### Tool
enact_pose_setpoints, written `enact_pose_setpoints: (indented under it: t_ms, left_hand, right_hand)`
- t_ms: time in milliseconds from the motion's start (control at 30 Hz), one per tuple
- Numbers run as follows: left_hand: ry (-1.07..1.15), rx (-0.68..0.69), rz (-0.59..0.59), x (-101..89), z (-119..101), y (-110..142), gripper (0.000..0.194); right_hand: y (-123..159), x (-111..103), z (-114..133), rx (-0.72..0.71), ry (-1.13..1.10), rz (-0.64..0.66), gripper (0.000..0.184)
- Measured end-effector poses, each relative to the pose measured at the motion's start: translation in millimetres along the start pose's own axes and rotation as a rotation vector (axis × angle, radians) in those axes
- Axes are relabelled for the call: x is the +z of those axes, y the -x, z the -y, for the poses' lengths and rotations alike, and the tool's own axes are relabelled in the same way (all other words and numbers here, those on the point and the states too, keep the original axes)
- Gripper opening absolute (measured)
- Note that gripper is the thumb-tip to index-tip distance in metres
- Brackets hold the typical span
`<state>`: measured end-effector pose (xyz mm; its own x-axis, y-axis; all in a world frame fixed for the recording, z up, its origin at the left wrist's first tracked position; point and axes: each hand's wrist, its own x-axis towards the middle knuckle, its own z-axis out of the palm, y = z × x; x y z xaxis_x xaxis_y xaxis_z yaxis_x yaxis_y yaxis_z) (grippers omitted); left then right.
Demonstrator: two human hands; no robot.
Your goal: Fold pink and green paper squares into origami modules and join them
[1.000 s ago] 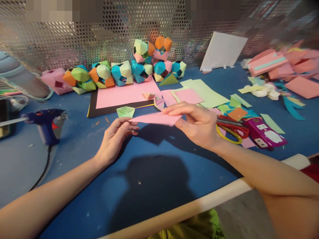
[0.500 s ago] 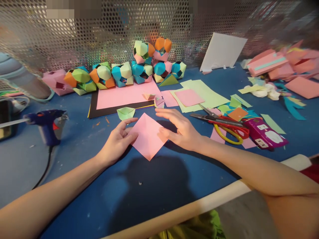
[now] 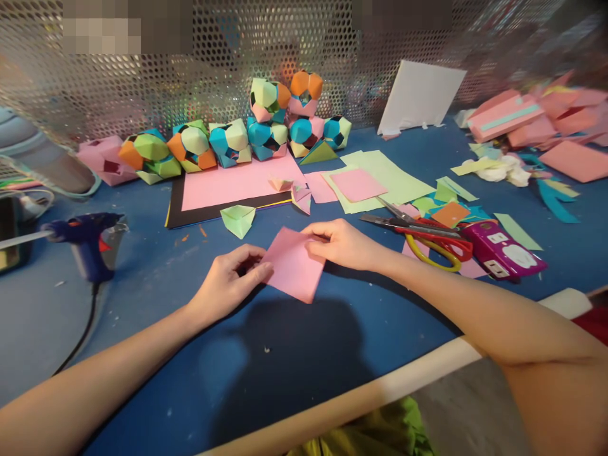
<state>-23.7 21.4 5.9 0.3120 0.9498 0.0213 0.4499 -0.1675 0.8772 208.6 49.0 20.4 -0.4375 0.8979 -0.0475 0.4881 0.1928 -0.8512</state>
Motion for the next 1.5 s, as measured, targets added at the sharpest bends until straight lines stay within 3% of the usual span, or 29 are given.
enact_pose_setpoints:
  t_ms: [100, 167, 267, 367, 467, 533, 700, 900, 1133, 1300, 1400, 1500]
  left_hand:
    - [0.205, -0.026, 0.059, 1.3, -8, 5, 0.033]
    - [0.253, -0.064, 0.100, 3.3, -11, 8, 0.033]
    - [0.209, -0.121, 0.121, 6.0, -10, 8, 0.023]
    - [0.336, -0.175, 0.015, 7.7, -4, 3, 0.020]
    - [0.465, -0.226, -0.038, 7.8, 0, -2, 0.021]
    - [0.394, -0.217, -0.036, 6.3, 0, -3, 0.020]
    - [-0.130, 0.030, -0.160, -0.2, 3, -2, 0.015]
    - [-0.444, 0.270, -0.115, -4.8, 14, -8, 0.015]
    - [-0.509, 0.306, -0.069, -7.2, 19, -10, 0.018]
    - [-0.558, 0.329, -0.091, -5.4, 18, -9, 0.017]
    - [-0.599, 0.463, -0.121, -2.6, 16, -6, 0.019]
    - [-0.586, 0.674, -0.024, 0.5, 15, -2, 0.026]
  right_hand:
    - [7, -4, 8, -0.027, 0.027, 0.166, 0.029]
    - [13, -3, 14, -0.120, 0.125, 0.208, 0.032]
    - [16, 1, 17, -0.186, 0.139, 0.097, 0.038]
    - [9, 5, 10, -0.112, -0.010, -0.094, 0.043]
    - [1, 2, 0, -0.057, -0.088, -0.128, 0.024]
    - [-2, -2, -3, -0.035, -0.047, -0.087, 0.013]
    - [-1, -7, -3, -0.094, 0.094, 0.033, 0.012]
    - [-6, 4, -21, -0.486, 0.353, 0.045, 0.012]
    - [-5, 9, -31, -0.746, 0.607, 0.035, 0.031]
    - [1, 9, -24, -0.831, 0.785, 0.125, 0.026]
    - [3, 9, -19, -0.819, 0.865, 0.133, 0.027]
    - [4, 10, -17, -0.816, 0.895, 0.133, 0.027]
